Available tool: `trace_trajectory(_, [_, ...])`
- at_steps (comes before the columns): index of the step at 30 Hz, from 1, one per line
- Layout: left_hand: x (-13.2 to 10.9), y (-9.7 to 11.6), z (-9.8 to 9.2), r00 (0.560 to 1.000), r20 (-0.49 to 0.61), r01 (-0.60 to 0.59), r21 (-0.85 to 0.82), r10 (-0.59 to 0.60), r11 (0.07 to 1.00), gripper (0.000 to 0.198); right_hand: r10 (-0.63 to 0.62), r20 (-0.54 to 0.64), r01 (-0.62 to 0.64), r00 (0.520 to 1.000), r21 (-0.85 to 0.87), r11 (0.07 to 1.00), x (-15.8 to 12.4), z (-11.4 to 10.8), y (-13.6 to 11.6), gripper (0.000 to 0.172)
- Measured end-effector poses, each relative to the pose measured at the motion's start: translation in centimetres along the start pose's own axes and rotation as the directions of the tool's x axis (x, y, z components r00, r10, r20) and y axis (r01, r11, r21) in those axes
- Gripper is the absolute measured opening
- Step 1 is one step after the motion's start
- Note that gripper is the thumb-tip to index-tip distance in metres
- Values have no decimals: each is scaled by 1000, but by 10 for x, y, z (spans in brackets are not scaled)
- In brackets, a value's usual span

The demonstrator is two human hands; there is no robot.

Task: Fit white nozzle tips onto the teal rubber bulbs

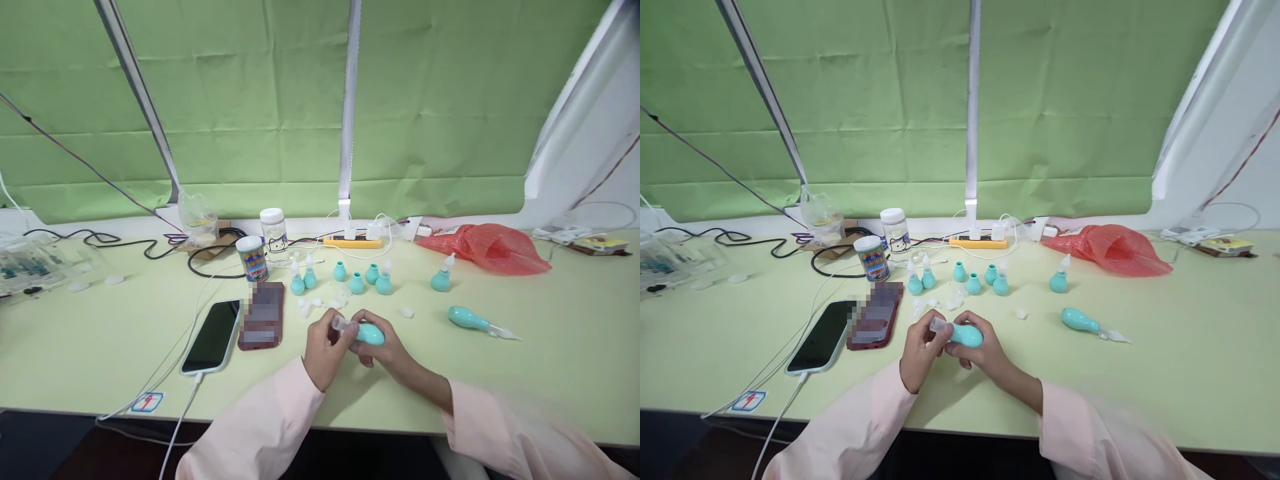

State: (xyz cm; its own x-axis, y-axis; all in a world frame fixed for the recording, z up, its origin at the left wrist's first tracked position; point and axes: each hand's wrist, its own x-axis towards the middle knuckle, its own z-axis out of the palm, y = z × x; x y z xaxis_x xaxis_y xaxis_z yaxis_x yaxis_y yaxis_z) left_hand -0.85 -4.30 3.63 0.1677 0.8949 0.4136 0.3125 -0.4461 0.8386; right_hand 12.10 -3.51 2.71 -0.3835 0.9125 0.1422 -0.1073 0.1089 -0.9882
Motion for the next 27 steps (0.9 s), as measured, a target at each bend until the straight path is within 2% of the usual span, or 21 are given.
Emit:
trace_trajectory(3, [1, 4, 2, 1000, -1, -2, -95, 2, 995, 19, -45, -33, 45, 998, 9, 999, 1, -2, 4, 29])
trace_trajectory(8, [4, 5, 4, 999, -35, 5, -180, -12, 984, 18, -5, -33, 2, 999, -93, 996, 2, -3, 10, 34])
trace_trajectory(11, [5, 4, 4, 997, -30, 53, -297, -65, 953, 17, 19, 67, -8, 998, -156, 988, 0, -2, 9, 35])
trace_trajectory(14, [7, 2, 2, 989, -81, 81, -418, -126, 905, 15, -30, 168, 81, 985, -304, 949, 3, -11, -1, 42])
trace_trajectory(16, [9, 1, 0, 975, -119, 102, -508, -187, 855, 15, -111, 146, 170, 983, -493, 853, 7, -28, -11, 44])
trace_trajectory(17, [10, 0, 0, 965, -129, 120, -553, -227, 824, 15, -163, 95, 186, 982, -621, 761, 10, -40, -15, 43])
trace_trajectory(19, [12, -2, -1, 941, -139, 156, -629, -307, 762, 15, -255, 10, 139, 967, -858, 495, 13, -67, -23, 45])
trace_trajectory(20, [13, -3, -2, 931, -143, 166, -654, -336, 738, 16, -258, 4, 102, 966, -924, 367, 14, -82, -25, 44])
trace_trajectory(22, [14, -4, -3, 919, -144, 175, -683, -366, 709, 19, -148, 13, 39, 989, -983, 178, 14, -109, -25, 41])
trace_trajectory(24, [15, -4, -4, 918, -122, 192, -695, -377, 693, 21, -14, -47, -45, 999, -994, 99, 12, -130, -20, 41])
trace_trajectory(27, [13, -2, -3, 930, -61, 235, -661, -363, 713, 24, 121, -92, -107, 988, -987, 123, 12, -144, -10, 23])
